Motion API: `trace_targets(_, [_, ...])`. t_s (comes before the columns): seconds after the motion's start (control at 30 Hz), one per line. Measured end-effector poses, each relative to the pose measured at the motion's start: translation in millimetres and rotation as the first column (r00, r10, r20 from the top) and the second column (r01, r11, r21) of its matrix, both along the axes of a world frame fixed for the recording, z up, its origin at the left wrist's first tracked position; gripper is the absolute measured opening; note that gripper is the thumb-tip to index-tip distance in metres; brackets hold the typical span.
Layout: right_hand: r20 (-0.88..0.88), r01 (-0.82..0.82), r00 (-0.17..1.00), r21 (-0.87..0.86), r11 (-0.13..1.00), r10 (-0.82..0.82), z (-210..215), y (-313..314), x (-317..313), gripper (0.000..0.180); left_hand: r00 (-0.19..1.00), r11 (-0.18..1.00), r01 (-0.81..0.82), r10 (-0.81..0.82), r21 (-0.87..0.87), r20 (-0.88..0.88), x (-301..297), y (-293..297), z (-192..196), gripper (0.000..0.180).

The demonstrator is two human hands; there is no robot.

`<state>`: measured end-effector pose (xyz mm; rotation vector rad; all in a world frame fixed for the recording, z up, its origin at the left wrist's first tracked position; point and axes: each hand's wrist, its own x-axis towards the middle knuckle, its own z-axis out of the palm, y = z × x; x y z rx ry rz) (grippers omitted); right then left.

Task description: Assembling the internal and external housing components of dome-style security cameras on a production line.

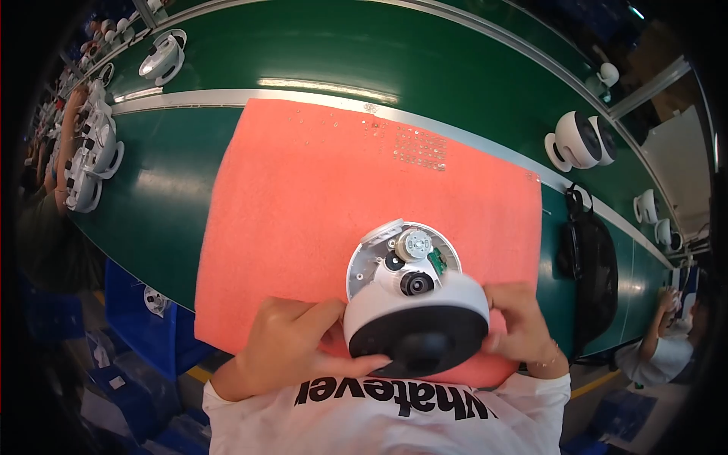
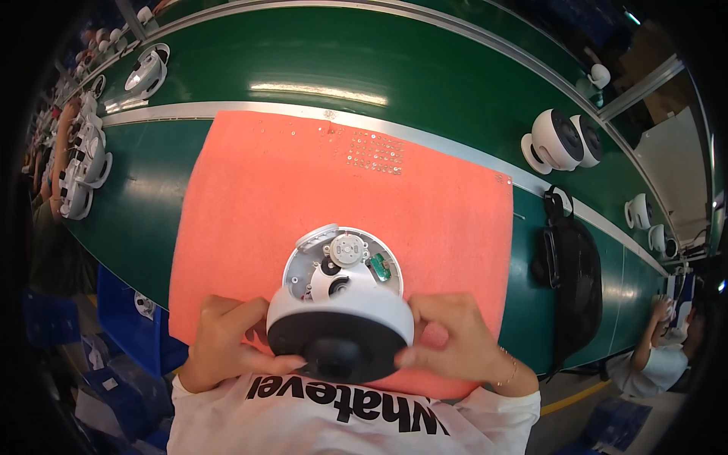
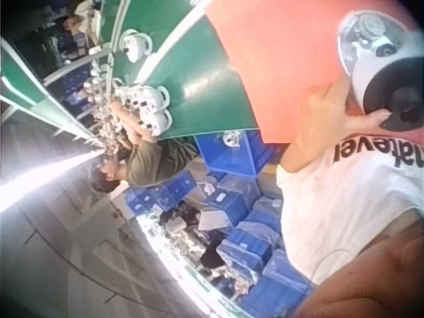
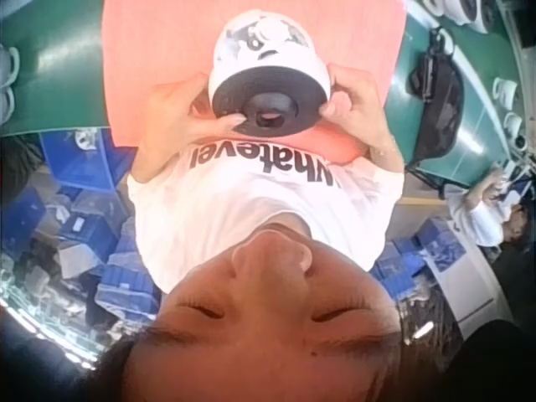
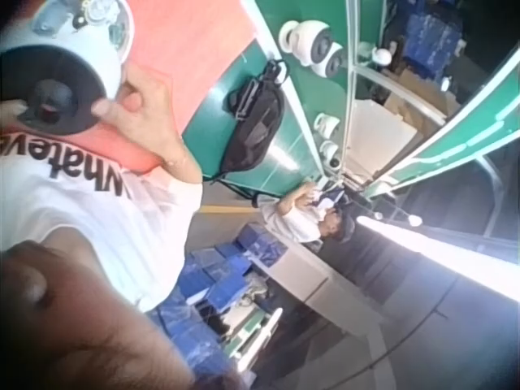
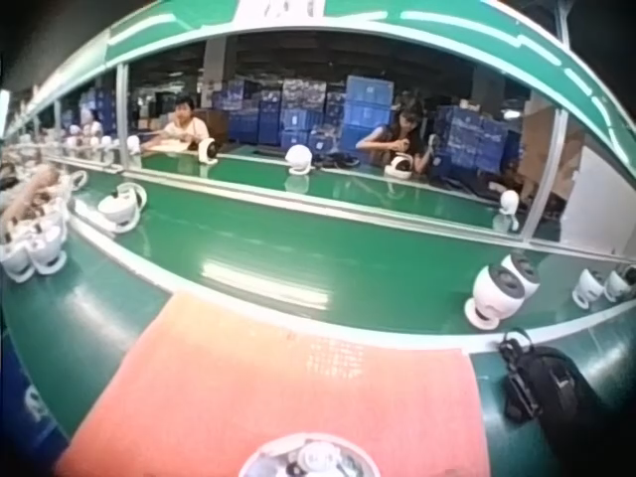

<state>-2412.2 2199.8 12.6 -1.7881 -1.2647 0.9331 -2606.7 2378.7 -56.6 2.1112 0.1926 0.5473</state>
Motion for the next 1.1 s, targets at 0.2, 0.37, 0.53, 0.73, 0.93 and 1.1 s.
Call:
trace_targets(0.2, [0.060, 0.131, 0.990, -0.099, 0.986, -0.126, -11, 48, 23, 0.036, 0.981, 0.997, -0.064, 0.054, -0.044, -0.186, 14, 21, 9, 0.044])
trace_targets(0.37, [0.020, 0.111, 0.994, -0.142, 0.984, -0.110, -18, 60, 20, 0.041, 0.939, 0.995, -0.032, -0.003, -0.098, -0.343, 12, 31, 5, 0.048])
trace_targets(0.53, [0.075, 0.100, 0.993, -0.179, 0.979, -0.088, -19, 69, 18, 0.045, 0.919, 0.999, -0.008, -0.008, -0.039, -0.395, 8, 39, 7, 0.049])
trace_targets(0.73, [0.276, 0.080, 0.961, -0.153, 0.985, -0.035, -16, 81, 10, 0.048, 0.900, 0.999, 0.035, -0.038, -0.016, -0.435, 4, 52, 14, 0.039])
trace_targets(0.93, [0.492, 0.052, 0.870, -0.167, 0.985, 0.038, -9, 88, 3, 0.045, 0.868, 0.993, 0.062, -0.105, -0.104, -0.485, 2, 64, 17, 0.031])
trace_targets(1.1, [0.695, 0.064, 0.719, -0.064, 0.996, -0.002, -6, 96, -14, 0.027, 0.849, 0.990, 0.041, -0.107, -0.138, -0.518, -3, 71, 17, 0.031])
